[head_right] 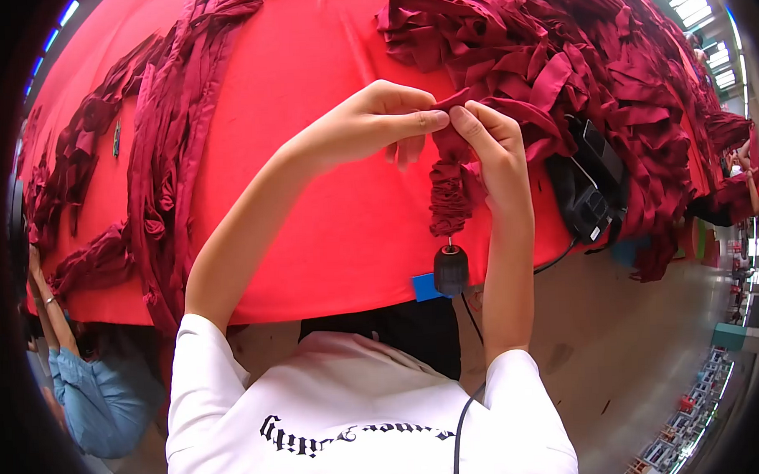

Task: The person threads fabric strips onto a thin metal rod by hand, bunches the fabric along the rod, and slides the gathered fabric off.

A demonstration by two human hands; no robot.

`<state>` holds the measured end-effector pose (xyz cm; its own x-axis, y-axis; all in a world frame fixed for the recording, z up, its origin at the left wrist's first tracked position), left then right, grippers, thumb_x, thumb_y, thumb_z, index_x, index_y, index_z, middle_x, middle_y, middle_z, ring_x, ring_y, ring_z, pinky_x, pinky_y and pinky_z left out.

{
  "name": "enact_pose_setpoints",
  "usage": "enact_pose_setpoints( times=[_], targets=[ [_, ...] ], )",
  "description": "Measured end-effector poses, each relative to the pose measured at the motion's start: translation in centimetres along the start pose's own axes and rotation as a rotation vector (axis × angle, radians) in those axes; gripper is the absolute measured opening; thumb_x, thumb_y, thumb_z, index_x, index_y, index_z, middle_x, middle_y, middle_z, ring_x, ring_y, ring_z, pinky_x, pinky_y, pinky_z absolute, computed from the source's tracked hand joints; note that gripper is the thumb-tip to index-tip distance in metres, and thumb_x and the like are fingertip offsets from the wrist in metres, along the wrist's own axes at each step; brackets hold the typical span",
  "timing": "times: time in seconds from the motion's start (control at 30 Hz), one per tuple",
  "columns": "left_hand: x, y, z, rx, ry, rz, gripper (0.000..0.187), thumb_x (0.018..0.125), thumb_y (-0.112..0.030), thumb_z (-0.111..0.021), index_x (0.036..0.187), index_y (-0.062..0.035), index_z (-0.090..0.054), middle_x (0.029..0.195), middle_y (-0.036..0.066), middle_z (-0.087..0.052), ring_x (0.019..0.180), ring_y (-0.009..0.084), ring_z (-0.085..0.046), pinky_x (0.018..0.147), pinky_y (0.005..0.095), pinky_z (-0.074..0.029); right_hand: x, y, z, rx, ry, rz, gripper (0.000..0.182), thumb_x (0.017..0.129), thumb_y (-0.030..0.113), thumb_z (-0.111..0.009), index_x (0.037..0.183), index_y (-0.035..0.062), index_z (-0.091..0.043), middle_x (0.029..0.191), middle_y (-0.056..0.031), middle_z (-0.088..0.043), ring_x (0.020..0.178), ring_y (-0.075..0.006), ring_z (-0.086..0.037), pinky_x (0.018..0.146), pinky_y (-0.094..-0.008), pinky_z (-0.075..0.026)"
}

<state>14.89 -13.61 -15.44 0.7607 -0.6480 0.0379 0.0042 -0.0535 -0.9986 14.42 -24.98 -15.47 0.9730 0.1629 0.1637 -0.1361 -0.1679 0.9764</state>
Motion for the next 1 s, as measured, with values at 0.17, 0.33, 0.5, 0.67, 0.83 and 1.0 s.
enact_pose_setpoints(
  times=[0.17, 0.33, 0.5, 0.67, 0.83, 1.0],
  targets=[
    [0.1, -0.4, -0.3, 0.018, -0.036, -0.042, 0.033, 0.101, -0.031, -0.058, 0.091, -0.0014, -0.068, 0.065, 0.001, -0.062, 0.06, 0.0068, -0.06, 0.055, 0.0225, -0.047, -0.4, -0.3, 1.1, -0.112, 0.076, -0.103, 0.022, 0.099, 0.018, -0.059, 0.08, 0.0079, -0.06, 0.072, 0.0076, -0.055, 0.064, 0.0003, -0.047, 0.058, -0.0193, -0.038],
    [0.4, -0.1, -0.1, -0.011, -0.114, -0.062, 0.033, 0.103, -0.031, -0.054, 0.095, -0.001, -0.067, 0.067, 0.001, -0.062, 0.061, 0.0072, -0.06, 0.056, 0.0225, -0.046, 0.1, 0.1, -0.1, 0.042, -0.076, -0.019, 0.014, 0.101, 0.017, -0.058, 0.09, 0.0085, -0.062, 0.079, 0.0077, -0.058, 0.063, -0.0001, -0.051, 0.057, -0.0167, -0.041],
    [0.2, -0.2, -1.6, -0.023, -0.013, -0.057, 0.031, 0.103, -0.033, -0.052, 0.105, -0.0031, -0.061, 0.071, 0.002, -0.063, 0.063, 0.0084, -0.062, 0.059, 0.0225, -0.047, 0.1, 0.3, 1.7, -0.013, -0.077, 0.026, 0.013, 0.099, 0.016, -0.06, 0.094, 0.0055, -0.067, 0.075, 0.0038, -0.061, 0.058, -0.0016, -0.05, 0.05, -0.0182, -0.038],
    [0.0, 0.2, -1.9, 0.104, 0.065, -0.034, 0.034, 0.102, -0.038, -0.053, 0.105, -0.0047, -0.062, 0.071, 0.003, -0.064, 0.062, 0.0093, -0.063, 0.057, 0.0231, -0.046, 0.2, 0.5, 2.0, -0.059, -0.005, 0.016, 0.017, 0.095, 0.014, -0.057, 0.088, 0.001, -0.067, 0.066, 0.0016, -0.059, 0.052, -0.0018, -0.047, 0.047, -0.0177, -0.033],
    [-0.2, 0.5, -1.8, 0.061, 0.054, 0.029, 0.035, 0.102, -0.039, -0.053, 0.103, -0.0052, -0.063, 0.07, 0.003, -0.065, 0.061, 0.0102, -0.064, 0.056, 0.0232, -0.046, 0.2, 0.2, 1.8, -0.053, -0.011, -0.002, 0.017, 0.094, 0.015, -0.058, 0.09, 0.0005, -0.068, 0.069, 0.0006, -0.062, 0.052, -0.0022, -0.048, 0.048, -0.0174, -0.034],
    [0.1, 0.2, -0.5, -0.064, -0.072, -0.036, 0.033, 0.103, -0.035, -0.053, 0.097, -0.0043, -0.063, 0.067, 0.0, -0.063, 0.06, 0.0088, -0.063, 0.053, 0.0225, -0.045, -0.1, -0.4, 1.3, -0.017, -0.035, -0.087, 0.016, 0.095, 0.016, -0.058, 0.097, 0.004, -0.069, 0.074, 0.0018, -0.065, 0.057, -0.0017, -0.053, 0.051, -0.0173, -0.037]
  ],
)
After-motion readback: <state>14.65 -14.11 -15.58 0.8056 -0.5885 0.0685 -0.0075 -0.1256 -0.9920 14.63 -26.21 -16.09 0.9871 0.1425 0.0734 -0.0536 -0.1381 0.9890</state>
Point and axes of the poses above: each hand's wrist, its own x-axis towards the middle knuckle, its own z-axis out of the back of the hand, y = z × x, the point moved 10 cm from there along x, towards the middle knuckle
